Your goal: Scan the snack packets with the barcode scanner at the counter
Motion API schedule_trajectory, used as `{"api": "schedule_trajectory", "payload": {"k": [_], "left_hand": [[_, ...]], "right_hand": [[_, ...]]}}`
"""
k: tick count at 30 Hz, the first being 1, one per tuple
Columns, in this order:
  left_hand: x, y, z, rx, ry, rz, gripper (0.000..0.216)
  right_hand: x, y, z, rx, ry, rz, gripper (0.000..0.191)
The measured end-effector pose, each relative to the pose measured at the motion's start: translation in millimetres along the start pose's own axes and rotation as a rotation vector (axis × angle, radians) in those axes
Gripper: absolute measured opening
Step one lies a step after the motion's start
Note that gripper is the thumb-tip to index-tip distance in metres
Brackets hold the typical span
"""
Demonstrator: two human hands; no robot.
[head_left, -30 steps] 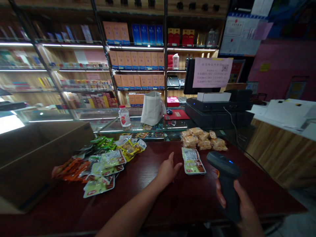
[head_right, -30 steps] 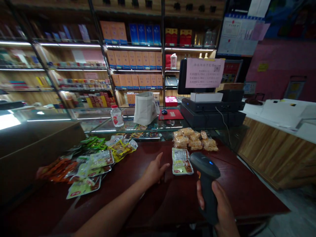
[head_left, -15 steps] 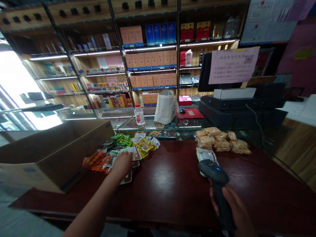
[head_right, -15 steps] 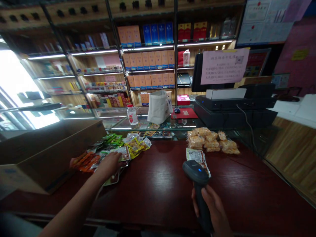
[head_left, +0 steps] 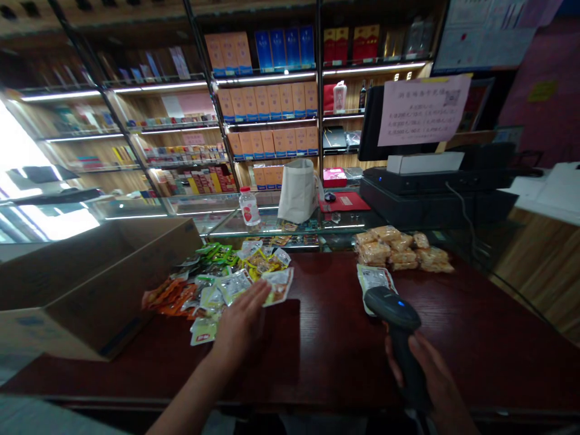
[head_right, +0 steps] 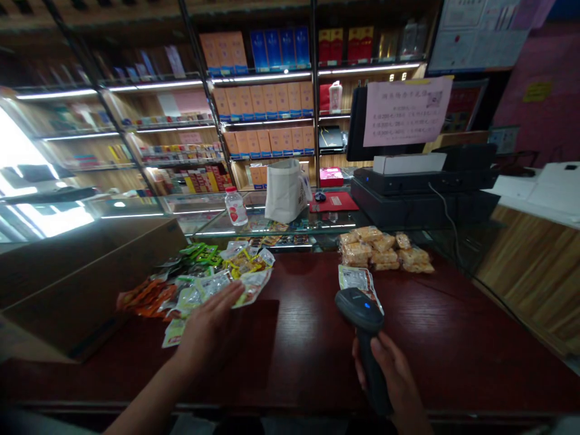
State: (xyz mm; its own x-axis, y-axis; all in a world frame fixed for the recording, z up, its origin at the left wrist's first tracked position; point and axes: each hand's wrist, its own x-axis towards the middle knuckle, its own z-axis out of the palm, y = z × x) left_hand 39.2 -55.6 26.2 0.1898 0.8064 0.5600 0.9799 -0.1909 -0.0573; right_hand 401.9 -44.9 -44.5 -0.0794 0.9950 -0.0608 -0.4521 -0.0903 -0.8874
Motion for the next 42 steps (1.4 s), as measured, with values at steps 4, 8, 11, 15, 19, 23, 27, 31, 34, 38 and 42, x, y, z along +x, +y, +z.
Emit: {"api": "schedule_trajectory", "payload": {"k": [4, 8, 11, 15, 19, 23, 27, 31, 34, 38, 42], "left_hand": [[-26, 44, 35, -0.2, -0.18, 0.128, 0.052], [-42, 57, 43, -0.377, -0.291, -0.07, 0.064], [-38, 57, 36, -0.46, -0.277, -0.302, 0.06], [-13, 66, 31, -0.252, -0.34, -0.524, 0.048], [9, 78, 34, -0.112, -0.48, -0.535, 0.041], [17, 85, 39, -0.395, -0.504, -0.555, 0.022], [14, 96, 44, -0.698, -0.264, -0.574, 0.015], [5, 108, 47, -0.893, -0.112, -0.581, 0.02], [2, 110, 46, -0.938, -0.124, -0.582, 0.02], [2, 110, 46, -0.968, -0.144, -0.597, 0.021], [0, 108, 48, -0.909, -0.16, -0.598, 0.024]], "right_hand": [[2, -1, -3, -0.011, -0.051, -0.027, 0.043], [1, -4, -4, -0.047, -0.065, -0.022, 0.041], [-1, -7, 0, -0.048, -0.05, -0.002, 0.042], [-3, -9, 6, -0.019, -0.033, 0.003, 0.04], [-4, -9, 10, 0.008, -0.014, -0.011, 0.04], [-4, -8, 8, -0.009, -0.023, -0.032, 0.04], [-3, -8, 5, -0.045, -0.008, -0.033, 0.041], [-4, -6, 6, -0.038, 0.001, -0.035, 0.042], [-10, -5, 11, 0.014, 0.014, -0.018, 0.044], [-25, -8, 27, 0.039, -0.02, 0.058, 0.044], [-40, -17, 43, -0.016, -0.083, 0.14, 0.048]]}}
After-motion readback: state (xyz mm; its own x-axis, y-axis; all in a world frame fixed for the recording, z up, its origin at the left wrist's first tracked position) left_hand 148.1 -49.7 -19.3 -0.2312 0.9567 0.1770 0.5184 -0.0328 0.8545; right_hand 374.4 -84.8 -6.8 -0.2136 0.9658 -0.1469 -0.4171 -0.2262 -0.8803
